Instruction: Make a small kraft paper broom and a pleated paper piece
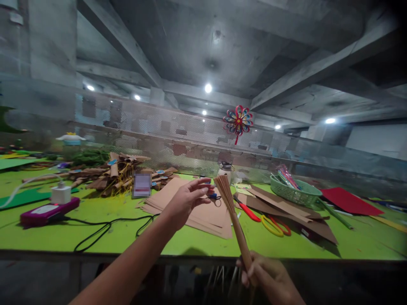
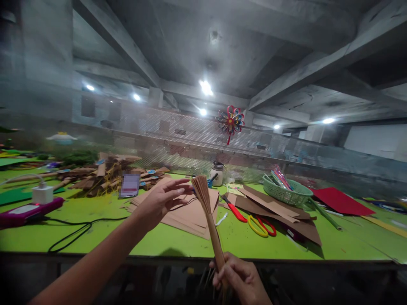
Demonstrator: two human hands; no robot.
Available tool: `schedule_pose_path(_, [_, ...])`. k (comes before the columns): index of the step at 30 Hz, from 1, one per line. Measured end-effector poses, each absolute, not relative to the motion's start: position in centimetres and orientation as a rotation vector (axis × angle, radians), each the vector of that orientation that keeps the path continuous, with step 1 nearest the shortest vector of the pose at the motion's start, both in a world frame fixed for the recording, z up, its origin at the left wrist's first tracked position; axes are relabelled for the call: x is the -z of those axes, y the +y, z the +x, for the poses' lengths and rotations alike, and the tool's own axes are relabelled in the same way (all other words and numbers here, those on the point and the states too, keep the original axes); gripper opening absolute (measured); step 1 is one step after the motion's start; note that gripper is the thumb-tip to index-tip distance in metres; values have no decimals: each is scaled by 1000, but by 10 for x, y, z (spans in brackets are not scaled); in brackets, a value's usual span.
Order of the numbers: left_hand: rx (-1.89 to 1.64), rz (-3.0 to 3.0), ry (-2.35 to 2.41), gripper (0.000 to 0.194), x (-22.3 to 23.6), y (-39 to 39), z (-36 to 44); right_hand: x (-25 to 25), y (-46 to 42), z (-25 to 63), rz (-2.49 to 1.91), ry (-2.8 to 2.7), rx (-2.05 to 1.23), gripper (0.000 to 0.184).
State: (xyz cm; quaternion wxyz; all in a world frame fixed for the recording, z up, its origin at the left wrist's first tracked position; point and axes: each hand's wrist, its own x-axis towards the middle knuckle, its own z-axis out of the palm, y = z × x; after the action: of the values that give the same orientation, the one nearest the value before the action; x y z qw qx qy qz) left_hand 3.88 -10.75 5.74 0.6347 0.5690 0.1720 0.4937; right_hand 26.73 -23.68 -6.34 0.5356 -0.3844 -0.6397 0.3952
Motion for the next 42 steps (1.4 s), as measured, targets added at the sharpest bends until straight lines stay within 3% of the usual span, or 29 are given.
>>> schedule_pose_path(5, [-990,1359,342,45,-53,-115,52,80,-235,266,-768,-1222,-1233,35])
schedule_pose_path(10, [-1163,1459,423,42,-54,-116,65,100,-229,272,-695,-1129,-1350,39])
schedule_pose_path(18, [-1232,1534,466,19,-60,-119,74,104,-233,273,-785,-1241,-1263,42])
schedule_pose_path(23, [-1161,1487,377,11,-53,-125,69,86,-237,267,-957,-1535,-885,38])
schedule_pose_path(33, [-1129,1241,673,54,25,-157,84,80,-224,229,-1174,-1587,35,17])
schedule_pose_path(42, [-1281,1309,753,35,36,-151,91,90,-207,184,-1190,-1703,257,27])
